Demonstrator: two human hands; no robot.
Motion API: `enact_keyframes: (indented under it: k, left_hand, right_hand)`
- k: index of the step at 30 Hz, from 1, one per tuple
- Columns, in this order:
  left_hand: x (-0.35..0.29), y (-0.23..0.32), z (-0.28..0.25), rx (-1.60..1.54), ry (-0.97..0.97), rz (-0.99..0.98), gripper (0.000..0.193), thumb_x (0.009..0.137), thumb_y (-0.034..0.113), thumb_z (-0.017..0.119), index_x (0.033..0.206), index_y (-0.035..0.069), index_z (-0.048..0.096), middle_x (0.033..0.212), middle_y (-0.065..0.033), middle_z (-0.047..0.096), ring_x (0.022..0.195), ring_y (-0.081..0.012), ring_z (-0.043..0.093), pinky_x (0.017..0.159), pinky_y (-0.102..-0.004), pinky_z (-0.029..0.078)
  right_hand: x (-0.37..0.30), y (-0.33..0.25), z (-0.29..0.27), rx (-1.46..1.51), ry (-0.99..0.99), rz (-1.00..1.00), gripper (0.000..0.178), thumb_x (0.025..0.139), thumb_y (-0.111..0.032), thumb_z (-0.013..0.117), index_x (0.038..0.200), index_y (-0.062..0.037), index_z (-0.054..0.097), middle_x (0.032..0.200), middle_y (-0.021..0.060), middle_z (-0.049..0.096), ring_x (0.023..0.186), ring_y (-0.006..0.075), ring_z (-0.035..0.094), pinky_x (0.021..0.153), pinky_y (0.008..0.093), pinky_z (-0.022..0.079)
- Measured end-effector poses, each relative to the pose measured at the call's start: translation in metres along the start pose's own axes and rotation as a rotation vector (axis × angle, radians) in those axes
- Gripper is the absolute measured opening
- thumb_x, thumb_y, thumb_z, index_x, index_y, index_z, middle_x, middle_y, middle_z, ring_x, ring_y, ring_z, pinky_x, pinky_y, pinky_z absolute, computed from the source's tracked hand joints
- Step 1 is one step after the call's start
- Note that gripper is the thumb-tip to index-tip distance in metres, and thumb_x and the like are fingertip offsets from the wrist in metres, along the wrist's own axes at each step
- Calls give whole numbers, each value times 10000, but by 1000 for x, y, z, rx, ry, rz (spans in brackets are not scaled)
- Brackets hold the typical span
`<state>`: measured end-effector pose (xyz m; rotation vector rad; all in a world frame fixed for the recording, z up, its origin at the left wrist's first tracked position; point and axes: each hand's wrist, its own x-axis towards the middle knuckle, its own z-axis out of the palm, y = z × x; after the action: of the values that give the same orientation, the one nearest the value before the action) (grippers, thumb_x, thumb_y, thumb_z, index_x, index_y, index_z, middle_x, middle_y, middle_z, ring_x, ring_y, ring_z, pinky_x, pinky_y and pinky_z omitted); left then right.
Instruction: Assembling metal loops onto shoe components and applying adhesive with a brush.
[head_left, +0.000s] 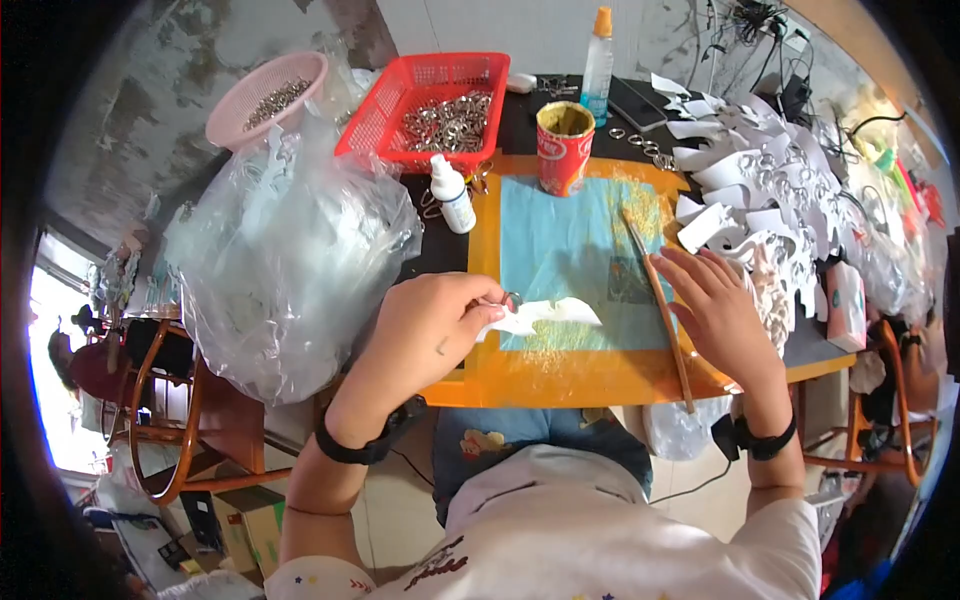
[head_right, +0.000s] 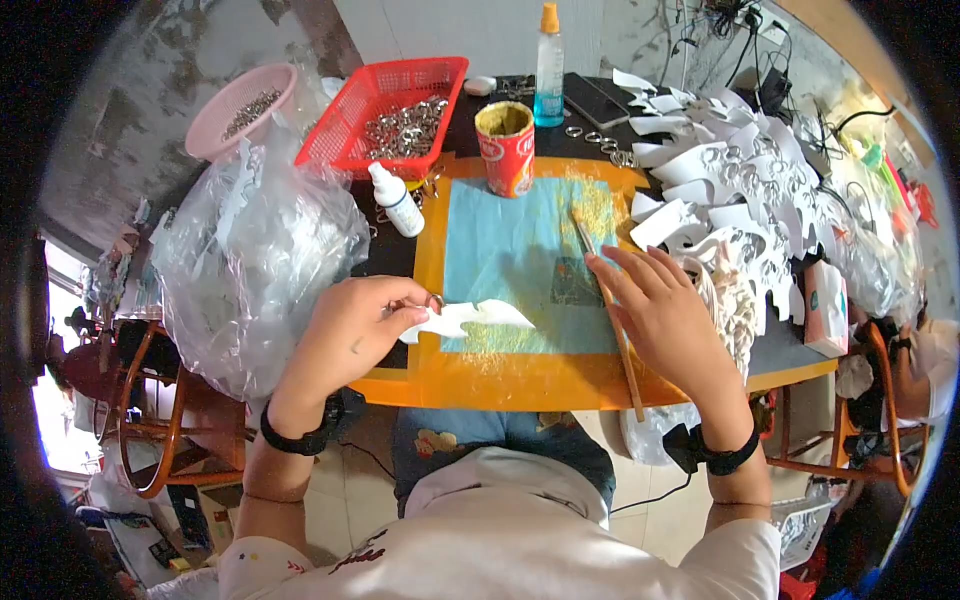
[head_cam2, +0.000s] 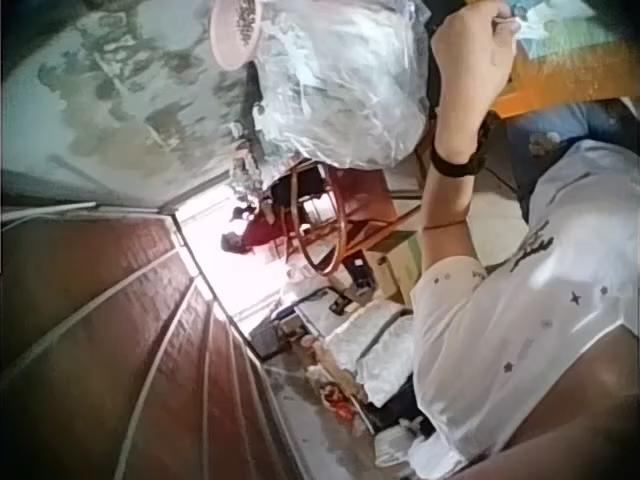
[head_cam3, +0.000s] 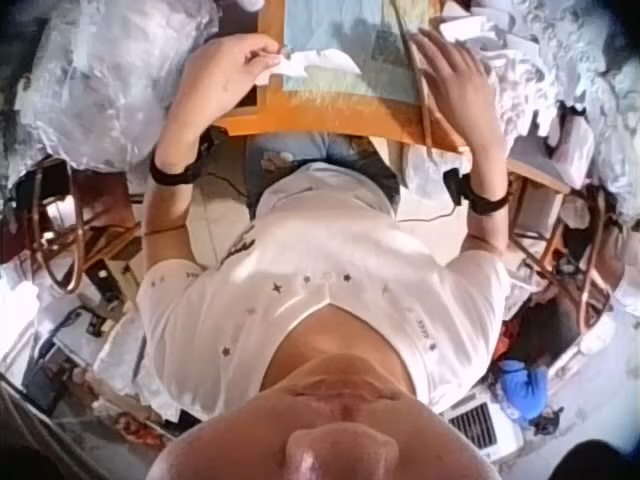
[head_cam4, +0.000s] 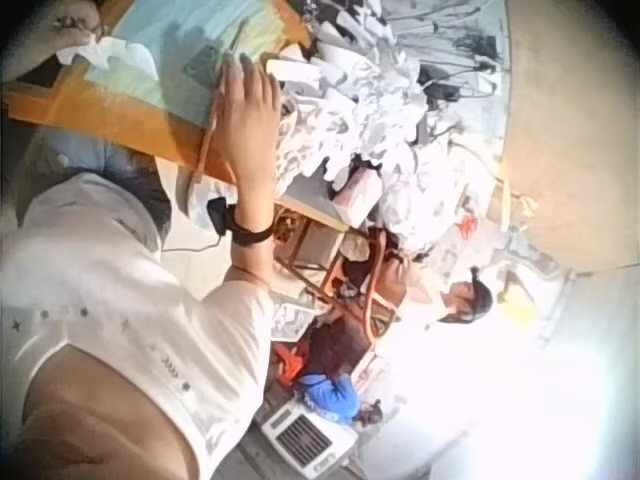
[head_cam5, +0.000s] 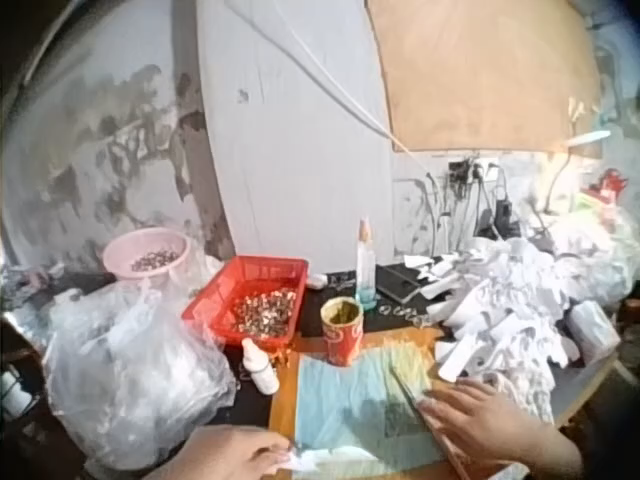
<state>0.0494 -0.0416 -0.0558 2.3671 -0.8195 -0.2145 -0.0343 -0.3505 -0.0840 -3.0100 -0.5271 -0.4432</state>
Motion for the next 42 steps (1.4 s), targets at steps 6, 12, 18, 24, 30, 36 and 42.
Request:
enact_keyframes:
  k: [6,12,18,24,30,36,42]
  left_hand:
    - [10,23,-28,-657,-206,-134,194,897,116,653,991,-52,636,923,-20,663,844,-71,592,757,-233,479]
    - [20,35,-37,-770,-175,-95,192,879,140,687,954,-32,648,832,-12,636,728,-56,576,671,-215,475]
    - [33,35,-41,-867,34,54,194,858,166,679,881,-25,652,781,4,610,628,-34,521,546,-197,388]
    - [37,52,-74,-717,116,225,177,848,165,684,860,0,620,726,2,575,648,-46,497,564,-210,379]
    - [45,56,-94,-545,54,320,183,870,167,681,880,-6,622,742,-24,568,661,-72,516,568,-230,405]
    - [56,53,-94,-452,153,441,183,871,157,662,838,-12,601,721,-29,528,655,-83,484,570,-237,382]
    - [74,51,-78,-657,210,373,190,868,164,670,842,-12,604,738,-27,531,648,-80,475,555,-225,370]
  right_hand:
    - [36,-17,-30,978,65,-70,428,934,-288,556,1267,-21,525,1135,161,611,1002,301,580,863,374,452]
    - [83,-27,-50,1106,-45,108,278,962,-221,549,786,-7,568,635,26,538,610,91,529,588,262,417]
    - [110,-33,-68,889,181,87,205,921,-156,583,777,-14,613,623,55,558,533,134,487,506,282,382]
    - [112,-48,-94,1045,340,104,197,838,-92,617,679,21,590,605,70,585,524,141,502,509,281,389]
    - [109,-46,-97,1084,432,105,209,796,-112,639,625,0,597,573,69,581,512,163,525,505,278,386]
    - [116,-41,-92,964,464,65,197,796,-123,642,631,-18,617,570,71,582,505,182,518,501,282,384]
    - [122,-35,-84,1101,509,205,216,812,-132,638,637,-7,621,579,62,601,508,151,538,507,272,390]
